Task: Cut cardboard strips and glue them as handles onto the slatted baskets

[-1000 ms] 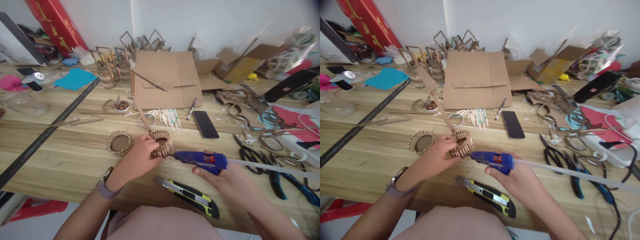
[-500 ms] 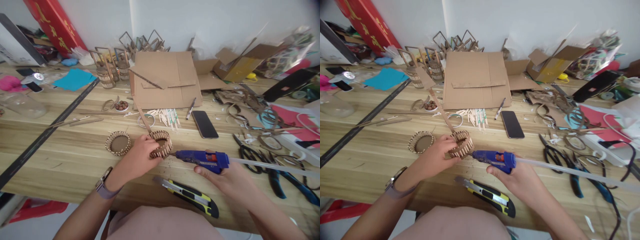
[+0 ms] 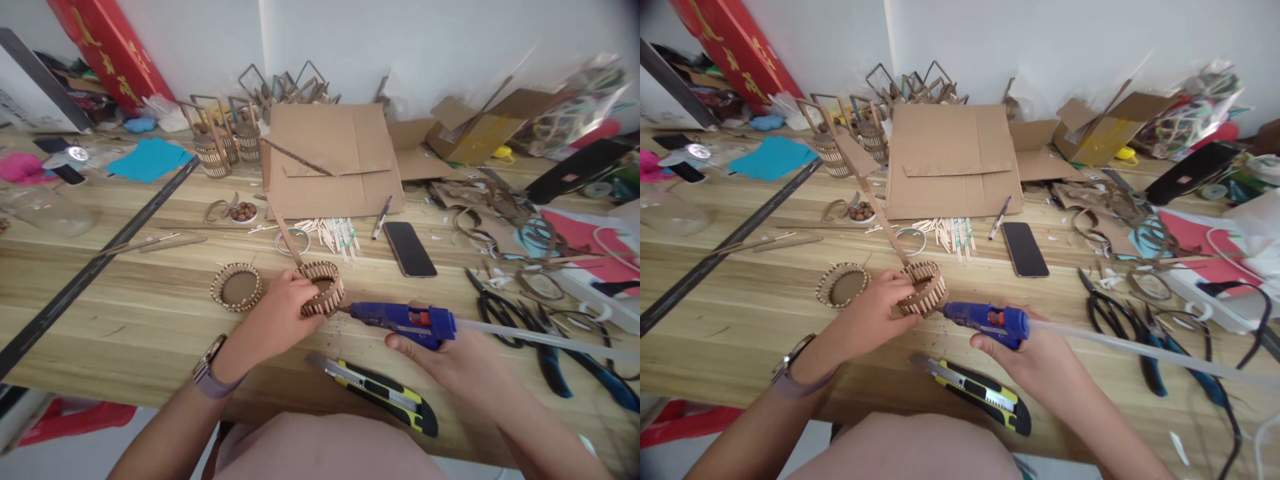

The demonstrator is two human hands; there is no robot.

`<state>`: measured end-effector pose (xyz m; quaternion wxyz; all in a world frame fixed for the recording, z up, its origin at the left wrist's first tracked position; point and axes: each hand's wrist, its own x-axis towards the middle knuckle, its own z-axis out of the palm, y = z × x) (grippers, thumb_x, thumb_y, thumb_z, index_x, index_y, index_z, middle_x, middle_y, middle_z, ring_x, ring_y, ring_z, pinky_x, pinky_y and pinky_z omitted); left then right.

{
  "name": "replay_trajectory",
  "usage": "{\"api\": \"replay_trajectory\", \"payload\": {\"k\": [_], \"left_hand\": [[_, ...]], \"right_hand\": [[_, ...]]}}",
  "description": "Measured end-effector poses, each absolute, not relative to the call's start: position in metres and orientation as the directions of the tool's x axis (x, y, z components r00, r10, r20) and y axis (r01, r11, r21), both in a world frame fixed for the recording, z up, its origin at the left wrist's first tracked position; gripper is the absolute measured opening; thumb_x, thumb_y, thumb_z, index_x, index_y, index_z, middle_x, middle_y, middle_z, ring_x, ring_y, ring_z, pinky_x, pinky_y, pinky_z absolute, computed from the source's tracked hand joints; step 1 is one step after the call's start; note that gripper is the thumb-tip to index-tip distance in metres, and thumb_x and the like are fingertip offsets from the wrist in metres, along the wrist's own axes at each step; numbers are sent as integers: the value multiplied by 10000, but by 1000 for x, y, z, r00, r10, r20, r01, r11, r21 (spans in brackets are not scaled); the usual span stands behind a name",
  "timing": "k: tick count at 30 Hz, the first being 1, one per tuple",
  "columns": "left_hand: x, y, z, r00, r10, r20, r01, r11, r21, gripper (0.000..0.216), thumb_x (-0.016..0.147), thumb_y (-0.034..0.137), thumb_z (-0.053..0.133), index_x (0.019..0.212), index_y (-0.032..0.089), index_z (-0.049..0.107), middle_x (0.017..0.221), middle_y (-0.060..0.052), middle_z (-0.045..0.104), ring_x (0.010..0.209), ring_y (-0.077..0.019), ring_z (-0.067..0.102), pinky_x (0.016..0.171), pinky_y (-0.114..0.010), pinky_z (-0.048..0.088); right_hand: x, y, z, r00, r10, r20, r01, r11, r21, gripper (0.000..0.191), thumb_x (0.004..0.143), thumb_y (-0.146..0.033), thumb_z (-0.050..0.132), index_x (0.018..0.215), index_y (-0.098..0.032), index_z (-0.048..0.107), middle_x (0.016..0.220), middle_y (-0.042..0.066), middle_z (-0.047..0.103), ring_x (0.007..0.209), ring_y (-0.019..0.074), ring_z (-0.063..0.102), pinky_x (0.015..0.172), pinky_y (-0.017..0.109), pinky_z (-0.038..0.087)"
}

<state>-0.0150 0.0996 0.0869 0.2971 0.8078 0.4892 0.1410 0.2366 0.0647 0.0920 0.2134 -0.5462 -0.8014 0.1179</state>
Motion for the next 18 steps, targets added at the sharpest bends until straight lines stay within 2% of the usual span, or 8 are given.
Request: {"api": "replay_trajectory", "payload": {"k": [3,6,9,12,13,15,16,18], "left_hand": [[-15,101,85,475,878,-57,716,-347,605,192,823,197,640,683,204,509,874,-48,639,1039,-283,512,914,-412,418],[-16,102,84,466,883,-51,714,-342,610,250,821,192,634,647,208,456,824,-41,621,1004,-279,517,886,-407,423],[-17,101,83,457,887,-65,715,-323,619,264,830,208,638,647,208,448,825,-43,621,985,-276,518,864,-403,432],[-17,101,82,432,898,-85,755,-309,578,257,819,214,659,645,204,470,837,-54,632,1004,-287,521,877,-415,431],[-16,101,81,427,900,-86,764,-308,567,237,817,212,660,653,203,489,845,-56,638,1015,-291,521,884,-421,431],[-15,102,79,425,902,-78,773,-317,549,182,819,200,648,680,203,531,865,-55,650,1031,-293,522,897,-427,430],[-15,102,78,423,903,-70,778,-323,538,162,821,194,641,691,204,546,872,-54,656,1033,-293,524,903,-429,430],[-15,103,75,412,910,-50,796,-333,505,138,824,188,629,704,204,564,883,-54,667,1030,-290,531,914,-434,431]], "right_hand": [[235,64,89,-348,880,323,823,452,-345,446,935,-561,459,753,-227,692,721,67,717,638,229,663,561,326,488],[234,63,92,-441,819,367,787,550,-280,442,938,-552,481,679,-217,608,619,36,642,591,199,616,601,330,472],[235,61,96,-441,826,350,772,549,-321,418,895,-581,543,684,-226,603,599,15,618,580,191,597,610,334,460],[242,60,94,-252,946,204,750,324,-577,384,817,-618,620,760,-240,655,674,29,668,624,210,626,582,331,477],[246,62,91,-180,979,97,693,197,-694,393,791,-631,639,796,-239,673,721,42,689,655,220,642,576,330,490],[252,66,85,-122,976,-179,459,-105,-882,436,751,-637,676,896,-227,701,860,78,721,765,246,673,617,345,535],[255,69,81,-156,938,-309,304,-252,-919,449,732,-614,709,946,-219,706,941,96,722,835,260,678,659,364,556],[261,74,73,-297,830,-472,43,-482,-875,444,687,-490,800,1023,-217,700,1124,117,686,971,278,660,711,391,575]]}}
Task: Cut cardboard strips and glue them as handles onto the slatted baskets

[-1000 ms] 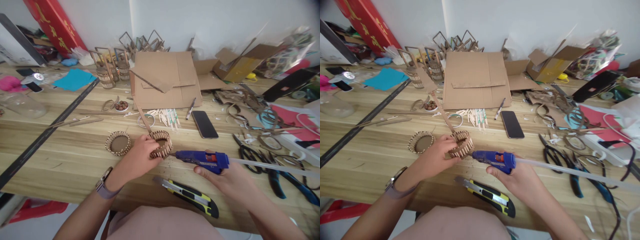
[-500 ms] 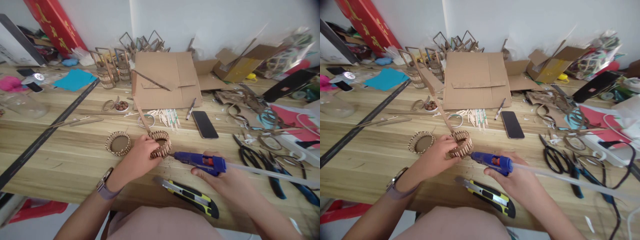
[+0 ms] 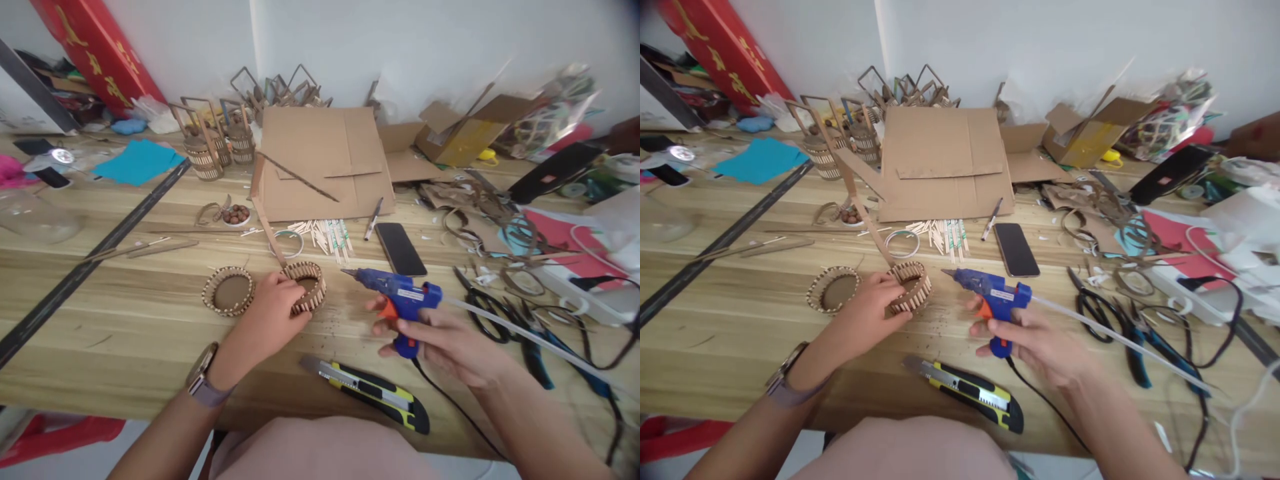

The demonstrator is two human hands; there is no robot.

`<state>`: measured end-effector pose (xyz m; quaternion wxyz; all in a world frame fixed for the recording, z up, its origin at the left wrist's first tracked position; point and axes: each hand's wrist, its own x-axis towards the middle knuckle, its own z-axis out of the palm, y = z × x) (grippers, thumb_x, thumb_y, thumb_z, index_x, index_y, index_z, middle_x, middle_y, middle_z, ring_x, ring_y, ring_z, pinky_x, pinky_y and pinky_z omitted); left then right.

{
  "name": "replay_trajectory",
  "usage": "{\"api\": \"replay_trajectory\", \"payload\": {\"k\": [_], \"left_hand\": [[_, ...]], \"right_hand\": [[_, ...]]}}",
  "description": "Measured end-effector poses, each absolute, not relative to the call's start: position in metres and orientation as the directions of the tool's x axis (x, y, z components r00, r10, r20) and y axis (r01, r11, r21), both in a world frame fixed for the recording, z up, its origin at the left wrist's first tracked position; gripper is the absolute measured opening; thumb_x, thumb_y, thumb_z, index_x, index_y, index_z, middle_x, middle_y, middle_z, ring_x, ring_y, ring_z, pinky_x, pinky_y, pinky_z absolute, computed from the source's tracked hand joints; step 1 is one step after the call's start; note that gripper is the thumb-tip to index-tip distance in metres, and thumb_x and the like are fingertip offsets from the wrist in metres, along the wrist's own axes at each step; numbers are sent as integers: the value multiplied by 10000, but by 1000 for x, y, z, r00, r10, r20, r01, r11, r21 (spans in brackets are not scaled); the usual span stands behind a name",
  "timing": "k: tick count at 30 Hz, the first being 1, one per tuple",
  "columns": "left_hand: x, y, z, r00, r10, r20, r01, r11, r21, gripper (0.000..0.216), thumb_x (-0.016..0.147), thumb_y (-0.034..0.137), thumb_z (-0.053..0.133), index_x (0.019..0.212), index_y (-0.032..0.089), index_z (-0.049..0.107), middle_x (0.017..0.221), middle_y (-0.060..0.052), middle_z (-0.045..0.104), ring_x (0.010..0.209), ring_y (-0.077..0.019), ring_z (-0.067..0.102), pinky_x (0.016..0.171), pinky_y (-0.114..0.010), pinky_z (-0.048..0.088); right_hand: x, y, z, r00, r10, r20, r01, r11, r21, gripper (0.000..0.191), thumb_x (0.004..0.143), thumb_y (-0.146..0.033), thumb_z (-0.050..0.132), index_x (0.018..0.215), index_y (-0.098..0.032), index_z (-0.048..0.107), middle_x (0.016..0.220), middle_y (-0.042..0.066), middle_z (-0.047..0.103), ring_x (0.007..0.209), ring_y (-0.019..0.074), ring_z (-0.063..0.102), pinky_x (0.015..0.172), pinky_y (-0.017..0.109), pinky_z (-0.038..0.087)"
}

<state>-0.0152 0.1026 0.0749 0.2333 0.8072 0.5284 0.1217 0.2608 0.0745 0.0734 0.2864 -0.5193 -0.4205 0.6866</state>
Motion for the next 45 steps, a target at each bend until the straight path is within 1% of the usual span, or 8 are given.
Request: {"api": "replay_trajectory", "payload": {"k": [3,7,15,20,27,33,40,45], "left_hand": [[-17,103,72,397,917,-37,813,-332,477,122,830,189,626,717,194,580,903,-69,681,1033,-294,535,915,-441,437],[-17,104,71,390,919,-56,819,-318,477,114,830,201,634,724,193,593,910,-70,690,1055,-302,538,916,-442,445],[-9,109,68,398,915,-66,818,-322,477,49,813,182,655,771,188,632,945,-77,696,1054,-299,550,929,-433,442],[-8,112,67,408,910,-70,805,-323,497,160,802,185,663,679,197,561,871,-68,675,1007,-296,550,903,-438,448],[-10,111,76,439,893,-103,713,-276,644,142,815,189,638,712,207,541,900,-36,654,1031,-268,543,917,-405,448],[-10,113,76,449,886,-121,717,-276,640,164,812,197,633,698,202,515,882,-51,636,1013,-273,540,887,-394,451],[-10,115,78,467,873,-141,711,-277,646,146,824,193,626,712,193,531,853,-50,622,999,-271,534,875,-392,458],[-10,114,74,480,868,-128,691,-285,664,113,820,173,625,734,197,555,855,-45,622,1006,-266,531,868,-378,462]], "right_hand": [[266,80,64,-452,751,-481,-128,-588,-799,447,628,-277,859,1040,-225,692,1272,117,614,1017,250,628,652,322,561],[266,80,58,-407,827,-389,-234,-506,-830,439,640,-211,855,1034,-239,663,1184,102,639,934,199,621,618,268,517],[259,83,53,-373,891,-259,-216,-354,-910,372,776,-372,777,1085,-225,630,1052,87,662,750,155,606,578,266,460],[260,87,49,-319,906,-277,-143,-335,-931,420,800,-518,715,1038,-177,651,734,55,665,642,159,578,569,277,436],[256,87,47,-191,945,-265,-161,-296,-941,378,726,-517,766,877,-180,684,498,-60,458,396,76,291,416,262,254],[250,82,50,-163,950,-268,45,-264,-963,412,675,-550,799,653,-168,647,636,18,599,476,85,362,455,267,278],[251,80,47,-274,955,-110,265,-35,-964,577,782,-745,556,725,-190,701,683,49,633,489,119,449,463,285,387],[242,78,54,-287,957,-45,396,76,-915,466,790,-697,575,715,-248,675,704,72,667,627,228,603,572,358,506]]}}
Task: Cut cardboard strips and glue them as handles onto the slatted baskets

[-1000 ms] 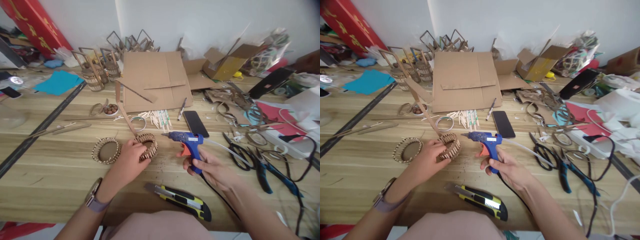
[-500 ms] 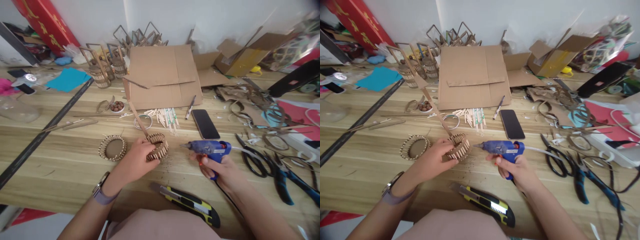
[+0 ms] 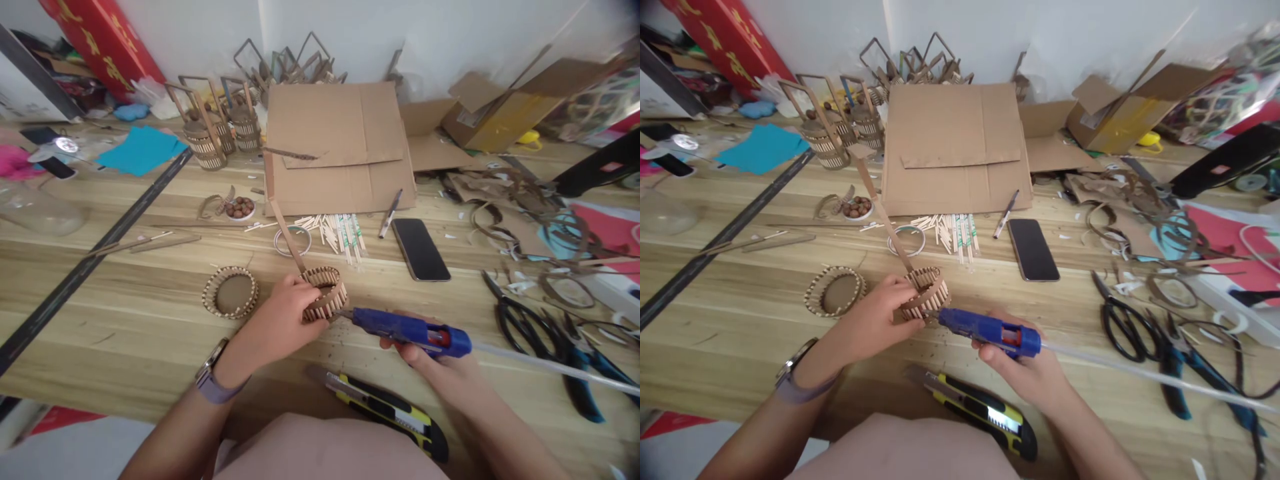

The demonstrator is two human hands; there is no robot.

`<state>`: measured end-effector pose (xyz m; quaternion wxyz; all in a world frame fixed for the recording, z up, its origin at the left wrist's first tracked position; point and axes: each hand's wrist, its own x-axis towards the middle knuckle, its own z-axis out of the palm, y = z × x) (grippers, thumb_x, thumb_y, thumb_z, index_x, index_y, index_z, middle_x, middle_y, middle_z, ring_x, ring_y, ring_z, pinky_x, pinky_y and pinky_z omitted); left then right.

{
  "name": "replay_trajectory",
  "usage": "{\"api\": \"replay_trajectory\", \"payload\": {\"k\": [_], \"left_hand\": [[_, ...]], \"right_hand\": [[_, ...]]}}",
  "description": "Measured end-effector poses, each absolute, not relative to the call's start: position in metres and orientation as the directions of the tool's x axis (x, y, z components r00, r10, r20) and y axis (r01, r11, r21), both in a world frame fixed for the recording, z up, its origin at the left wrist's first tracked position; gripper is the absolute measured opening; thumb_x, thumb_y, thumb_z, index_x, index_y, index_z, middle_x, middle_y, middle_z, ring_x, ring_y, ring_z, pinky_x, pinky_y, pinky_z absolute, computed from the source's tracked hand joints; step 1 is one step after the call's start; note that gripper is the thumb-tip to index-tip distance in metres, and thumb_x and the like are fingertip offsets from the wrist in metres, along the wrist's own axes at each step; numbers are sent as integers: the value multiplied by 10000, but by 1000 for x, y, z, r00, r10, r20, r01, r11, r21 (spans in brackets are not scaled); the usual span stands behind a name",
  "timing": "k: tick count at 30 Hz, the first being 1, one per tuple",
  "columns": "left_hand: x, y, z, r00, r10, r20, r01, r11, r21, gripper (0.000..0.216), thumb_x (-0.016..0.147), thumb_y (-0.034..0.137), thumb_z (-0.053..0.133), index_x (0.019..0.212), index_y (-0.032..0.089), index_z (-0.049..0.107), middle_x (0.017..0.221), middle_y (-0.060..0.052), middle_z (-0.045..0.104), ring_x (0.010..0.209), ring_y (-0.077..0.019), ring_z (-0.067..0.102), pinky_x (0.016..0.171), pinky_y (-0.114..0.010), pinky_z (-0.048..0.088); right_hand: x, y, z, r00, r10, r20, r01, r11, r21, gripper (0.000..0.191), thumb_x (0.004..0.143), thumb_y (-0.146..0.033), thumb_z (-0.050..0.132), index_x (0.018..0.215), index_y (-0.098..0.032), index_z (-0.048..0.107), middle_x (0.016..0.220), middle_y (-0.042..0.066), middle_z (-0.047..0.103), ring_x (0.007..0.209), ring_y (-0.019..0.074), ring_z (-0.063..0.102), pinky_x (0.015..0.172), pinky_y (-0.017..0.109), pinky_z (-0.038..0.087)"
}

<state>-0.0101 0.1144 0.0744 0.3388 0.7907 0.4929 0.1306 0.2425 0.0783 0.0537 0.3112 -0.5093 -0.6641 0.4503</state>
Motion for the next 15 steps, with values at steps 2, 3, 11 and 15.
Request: {"api": "replay_trajectory", "payload": {"k": [2,3,11,15], "left_hand": [[-10,114,73,486,866,-121,681,-289,673,93,820,175,627,750,196,571,861,-46,627,1009,-265,528,869,-377,464],[-10,114,73,490,863,-120,678,-292,674,79,824,182,626,762,196,580,863,-46,630,1009,-265,528,870,-379,464],[-9,113,72,492,863,-110,666,-292,686,20,814,186,639,807,198,625,932,-56,656,1062,-274,528,910,-383,461],[-10,112,72,494,864,-102,663,-298,687,11,821,190,634,823,198,641,946,-59,660,1059,-274,531,908,-387,466]], "right_hand": [[239,76,56,-227,972,-56,426,47,-903,410,798,-661,591,719,-265,660,715,73,672,669,254,622,605,382,516],[238,75,56,-203,977,-67,442,31,-897,395,795,-654,598,715,-271,652,713,71,672,674,261,623,611,391,517],[241,78,50,-261,965,-5,512,134,-849,366,826,-613,565,703,-274,630,676,62,663,626,247,627,569,372,515],[242,79,49,-257,966,17,542,158,-825,413,834,-645,536,699,-263,615,665,49,653,615,232,623,561,352,507]]}}
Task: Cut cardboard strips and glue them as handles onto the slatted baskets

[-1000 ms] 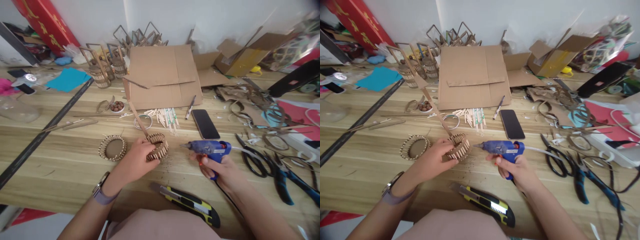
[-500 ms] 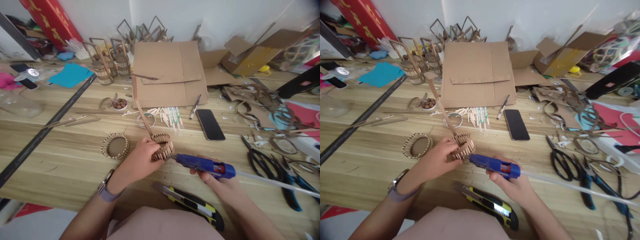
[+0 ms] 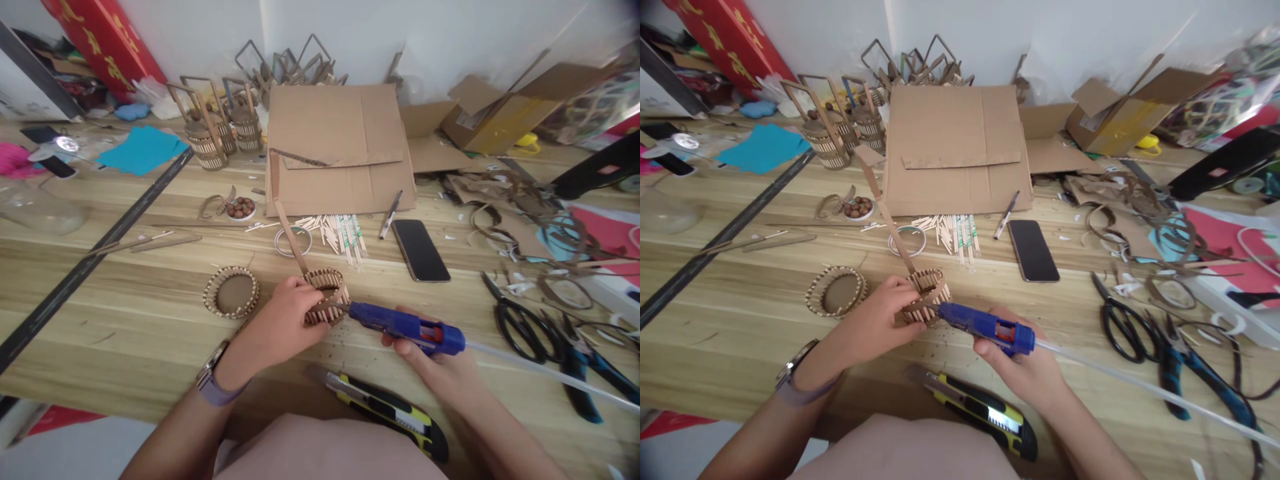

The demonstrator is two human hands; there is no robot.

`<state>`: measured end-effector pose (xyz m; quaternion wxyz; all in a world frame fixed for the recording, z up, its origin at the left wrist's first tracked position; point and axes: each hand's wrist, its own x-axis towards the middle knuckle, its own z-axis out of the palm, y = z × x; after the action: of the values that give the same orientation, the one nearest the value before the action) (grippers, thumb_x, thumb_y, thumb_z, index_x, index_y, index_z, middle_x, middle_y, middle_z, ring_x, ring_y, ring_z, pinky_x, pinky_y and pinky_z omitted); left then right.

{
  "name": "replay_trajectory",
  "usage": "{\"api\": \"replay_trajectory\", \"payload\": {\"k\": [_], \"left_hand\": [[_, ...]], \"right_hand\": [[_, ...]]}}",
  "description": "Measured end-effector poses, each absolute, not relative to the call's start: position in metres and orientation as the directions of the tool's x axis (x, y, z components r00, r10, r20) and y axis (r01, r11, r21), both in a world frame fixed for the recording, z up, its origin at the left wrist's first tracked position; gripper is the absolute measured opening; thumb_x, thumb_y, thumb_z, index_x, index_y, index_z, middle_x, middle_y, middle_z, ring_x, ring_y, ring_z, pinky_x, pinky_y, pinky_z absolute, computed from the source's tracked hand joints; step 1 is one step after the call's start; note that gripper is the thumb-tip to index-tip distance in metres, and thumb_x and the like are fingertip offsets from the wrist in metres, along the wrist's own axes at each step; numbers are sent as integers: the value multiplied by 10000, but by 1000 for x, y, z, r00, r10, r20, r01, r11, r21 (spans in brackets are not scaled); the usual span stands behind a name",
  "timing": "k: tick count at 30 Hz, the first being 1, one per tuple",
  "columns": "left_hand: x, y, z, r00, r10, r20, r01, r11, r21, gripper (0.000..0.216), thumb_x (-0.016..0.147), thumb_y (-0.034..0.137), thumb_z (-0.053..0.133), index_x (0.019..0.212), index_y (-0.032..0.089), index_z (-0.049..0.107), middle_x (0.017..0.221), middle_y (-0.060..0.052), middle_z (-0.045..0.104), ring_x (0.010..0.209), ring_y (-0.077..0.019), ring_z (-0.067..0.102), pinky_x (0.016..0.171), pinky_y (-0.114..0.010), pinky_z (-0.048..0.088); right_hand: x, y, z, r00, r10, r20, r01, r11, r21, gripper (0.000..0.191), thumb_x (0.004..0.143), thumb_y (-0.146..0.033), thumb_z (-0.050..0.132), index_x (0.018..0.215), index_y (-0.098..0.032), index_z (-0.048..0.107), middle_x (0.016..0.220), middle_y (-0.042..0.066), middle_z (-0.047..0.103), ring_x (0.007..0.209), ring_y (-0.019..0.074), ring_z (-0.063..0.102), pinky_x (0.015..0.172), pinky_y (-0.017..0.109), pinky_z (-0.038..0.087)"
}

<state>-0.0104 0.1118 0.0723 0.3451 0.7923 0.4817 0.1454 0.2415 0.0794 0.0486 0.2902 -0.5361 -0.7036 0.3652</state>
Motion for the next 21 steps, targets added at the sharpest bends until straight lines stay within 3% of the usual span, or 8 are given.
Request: {"api": "replay_trajectory", "payload": {"k": [21], "left_hand": [[-10,110,74,513,852,-106,657,-310,687,33,819,171,626,813,202,617,895,-45,648,1051,-275,513,925,-393,455]], "right_hand": [[242,78,42,-261,959,112,583,249,-774,477,868,-668,489,675,-236,551,612,6,555,546,172,546,512,291,415]]}}
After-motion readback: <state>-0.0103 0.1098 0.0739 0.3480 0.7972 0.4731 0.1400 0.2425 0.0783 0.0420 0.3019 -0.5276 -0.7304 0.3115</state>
